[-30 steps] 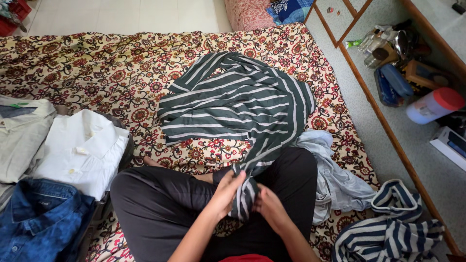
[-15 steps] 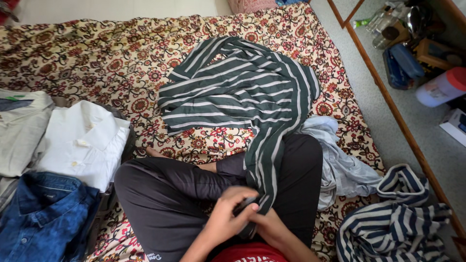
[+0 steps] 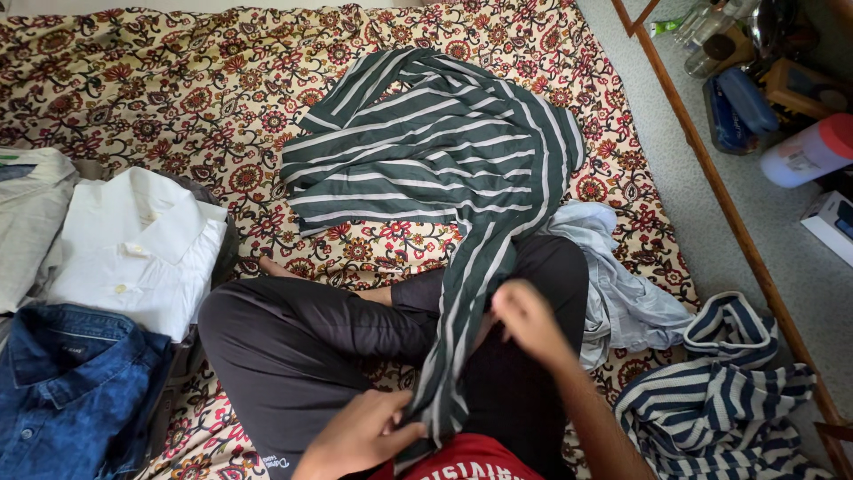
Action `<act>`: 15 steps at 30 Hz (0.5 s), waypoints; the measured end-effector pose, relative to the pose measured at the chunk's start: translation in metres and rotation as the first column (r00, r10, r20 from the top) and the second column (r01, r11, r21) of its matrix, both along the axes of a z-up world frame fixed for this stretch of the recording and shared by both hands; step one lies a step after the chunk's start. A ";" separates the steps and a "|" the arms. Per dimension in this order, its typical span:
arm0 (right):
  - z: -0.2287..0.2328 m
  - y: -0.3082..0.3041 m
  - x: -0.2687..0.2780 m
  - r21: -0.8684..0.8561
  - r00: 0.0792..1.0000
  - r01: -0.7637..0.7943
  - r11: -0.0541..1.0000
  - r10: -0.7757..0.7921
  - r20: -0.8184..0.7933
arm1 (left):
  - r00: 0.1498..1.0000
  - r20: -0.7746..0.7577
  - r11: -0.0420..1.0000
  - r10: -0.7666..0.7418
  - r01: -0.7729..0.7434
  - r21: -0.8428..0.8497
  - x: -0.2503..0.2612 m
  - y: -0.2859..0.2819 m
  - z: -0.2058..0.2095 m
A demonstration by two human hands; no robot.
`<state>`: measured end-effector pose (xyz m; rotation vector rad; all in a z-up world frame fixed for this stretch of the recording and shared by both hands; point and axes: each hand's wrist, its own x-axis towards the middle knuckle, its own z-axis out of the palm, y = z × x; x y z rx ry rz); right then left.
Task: The person folds a striped shirt and buttons a white short-sleeved shirt by hand.
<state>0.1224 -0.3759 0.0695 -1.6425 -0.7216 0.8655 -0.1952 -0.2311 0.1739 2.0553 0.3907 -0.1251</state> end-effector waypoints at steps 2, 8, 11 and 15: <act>-0.001 0.011 0.049 0.075 0.983 0.127 0.989 -0.136 0.126 | 0.999 -0.018 0.999 0.034 -0.034 0.041 -0.001 0.014 -0.002; -0.050 0.064 0.219 0.289 0.615 0.358 0.888 -0.457 0.642 | 0.962 -0.249 0.982 0.108 -0.065 0.178 0.037 0.092 -0.001; -0.089 0.062 0.274 0.134 0.462 0.158 0.978 -0.193 0.865 | 0.978 -0.113 0.941 0.178 -0.136 0.311 0.071 0.164 -0.044; -0.120 0.038 0.276 -0.160 0.477 0.264 0.951 0.015 0.879 | 0.980 0.023 0.743 0.199 -0.167 0.648 0.102 0.249 -0.119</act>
